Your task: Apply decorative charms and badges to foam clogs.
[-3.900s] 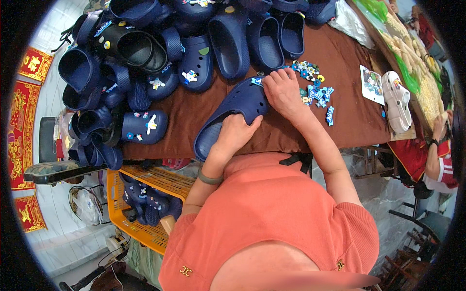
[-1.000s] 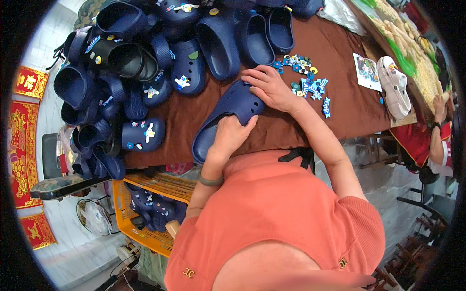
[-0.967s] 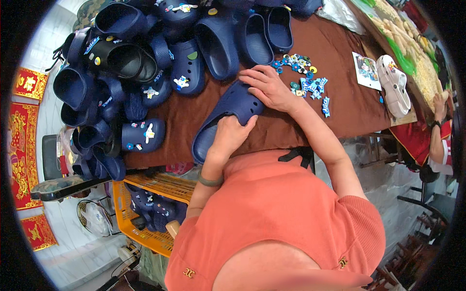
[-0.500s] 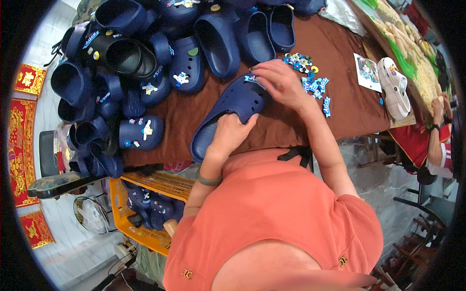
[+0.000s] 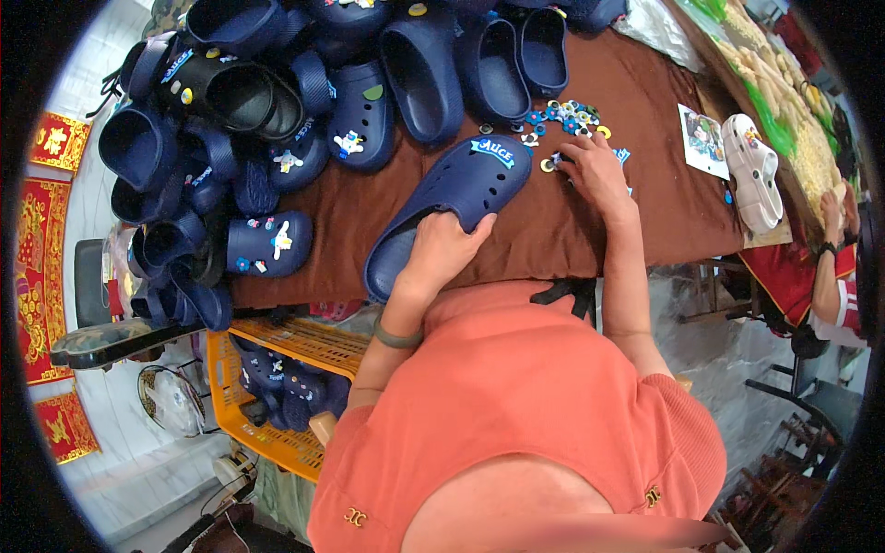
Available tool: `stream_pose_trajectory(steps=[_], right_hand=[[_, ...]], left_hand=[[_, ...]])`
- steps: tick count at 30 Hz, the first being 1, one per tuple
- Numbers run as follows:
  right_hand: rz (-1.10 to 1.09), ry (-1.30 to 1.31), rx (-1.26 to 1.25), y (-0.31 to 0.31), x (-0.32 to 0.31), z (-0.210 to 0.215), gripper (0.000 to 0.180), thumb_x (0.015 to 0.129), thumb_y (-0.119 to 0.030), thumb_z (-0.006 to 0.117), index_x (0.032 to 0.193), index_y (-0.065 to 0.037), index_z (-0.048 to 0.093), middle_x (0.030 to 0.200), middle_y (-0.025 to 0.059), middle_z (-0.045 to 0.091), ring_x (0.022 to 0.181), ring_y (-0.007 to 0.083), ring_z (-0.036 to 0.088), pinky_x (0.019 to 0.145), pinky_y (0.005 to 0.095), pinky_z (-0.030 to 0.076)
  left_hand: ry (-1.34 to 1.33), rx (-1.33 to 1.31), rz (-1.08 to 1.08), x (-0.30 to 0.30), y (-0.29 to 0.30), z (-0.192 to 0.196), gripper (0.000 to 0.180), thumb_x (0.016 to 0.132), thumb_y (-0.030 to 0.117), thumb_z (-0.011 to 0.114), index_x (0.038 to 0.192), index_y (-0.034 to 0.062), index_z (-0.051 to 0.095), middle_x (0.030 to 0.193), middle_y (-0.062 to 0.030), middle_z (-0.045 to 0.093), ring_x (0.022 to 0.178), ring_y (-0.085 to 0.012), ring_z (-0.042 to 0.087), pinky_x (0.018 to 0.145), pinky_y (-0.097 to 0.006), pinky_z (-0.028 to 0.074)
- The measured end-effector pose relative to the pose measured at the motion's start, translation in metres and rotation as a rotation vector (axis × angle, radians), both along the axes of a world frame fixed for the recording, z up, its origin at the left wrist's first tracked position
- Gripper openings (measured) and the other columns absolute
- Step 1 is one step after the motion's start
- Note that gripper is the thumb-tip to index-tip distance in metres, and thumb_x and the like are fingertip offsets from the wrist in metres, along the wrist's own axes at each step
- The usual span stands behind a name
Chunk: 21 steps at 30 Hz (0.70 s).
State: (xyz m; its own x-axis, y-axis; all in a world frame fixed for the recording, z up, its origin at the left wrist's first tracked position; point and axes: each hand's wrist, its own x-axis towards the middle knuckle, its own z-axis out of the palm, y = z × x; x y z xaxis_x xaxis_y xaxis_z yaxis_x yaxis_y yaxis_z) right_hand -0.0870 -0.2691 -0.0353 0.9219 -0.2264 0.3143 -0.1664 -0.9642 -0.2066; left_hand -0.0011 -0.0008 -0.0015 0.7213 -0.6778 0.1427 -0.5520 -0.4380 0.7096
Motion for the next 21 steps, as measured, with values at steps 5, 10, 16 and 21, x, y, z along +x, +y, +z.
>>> stream_pose_trajectory(steps=[5, 10, 16, 21], right_hand=[[-0.036, -0.030, 0.026, 0.000, -0.001, -0.010, 0.021, 0.083, -0.014, 0.065, 0.104, -0.009, 0.067, 0.104, 0.0107, 0.064, 0.100, 0.0325, 0.057, 0.084, 0.0459, 0.047], [-0.070, -0.166, 0.004, 0.005, 0.000, -0.006, 0.027, 0.083, -0.006, 0.064, 0.109, -0.007, 0.063, 0.098, 0.0133, 0.064, 0.094, 0.0334, 0.059, 0.080, 0.0437, 0.046], [-0.168, -0.403, 0.345, 0.011, 0.005, -0.002, 0.018, 0.090, -0.010, 0.059, 0.106, -0.003, 0.060, 0.100, 0.0178, 0.064, 0.092, 0.0352, 0.061, 0.077, 0.0428, 0.048], [-0.105, -0.421, 0.570, 0.025, 0.005, 0.005, 0.021, 0.092, -0.014, 0.061, 0.109, -0.001, 0.060, 0.100, 0.0181, 0.064, 0.093, 0.0332, 0.062, 0.079, 0.0393, 0.049]], left_hand=[[0.009, 0.017, 0.012, -0.002, 0.000, 0.007, 0.042, 0.083, 0.031, 0.071, 0.068, -0.0074, 0.063, 0.065, -0.0262, 0.062, 0.068, -0.0445, 0.063, 0.063, -0.047, 0.051], [0.006, 0.010, 0.006, -0.001, 0.000, 0.006, 0.041, 0.083, 0.031, 0.071, 0.068, -0.0069, 0.063, 0.066, -0.0263, 0.062, 0.068, -0.0446, 0.063, 0.063, -0.047, 0.051], [-0.026, 0.004, 0.000, 0.000, 0.001, 0.001, 0.041, 0.083, 0.032, 0.070, 0.070, -0.0063, 0.064, 0.066, -0.0264, 0.062, 0.068, -0.0448, 0.063, 0.065, -0.048, 0.052], [-0.019, 0.025, 0.009, 0.000, 0.001, 0.002, 0.041, 0.083, 0.033, 0.069, 0.071, -0.0062, 0.065, 0.066, -0.0262, 0.062, 0.069, -0.0447, 0.063, 0.065, -0.049, 0.052]])
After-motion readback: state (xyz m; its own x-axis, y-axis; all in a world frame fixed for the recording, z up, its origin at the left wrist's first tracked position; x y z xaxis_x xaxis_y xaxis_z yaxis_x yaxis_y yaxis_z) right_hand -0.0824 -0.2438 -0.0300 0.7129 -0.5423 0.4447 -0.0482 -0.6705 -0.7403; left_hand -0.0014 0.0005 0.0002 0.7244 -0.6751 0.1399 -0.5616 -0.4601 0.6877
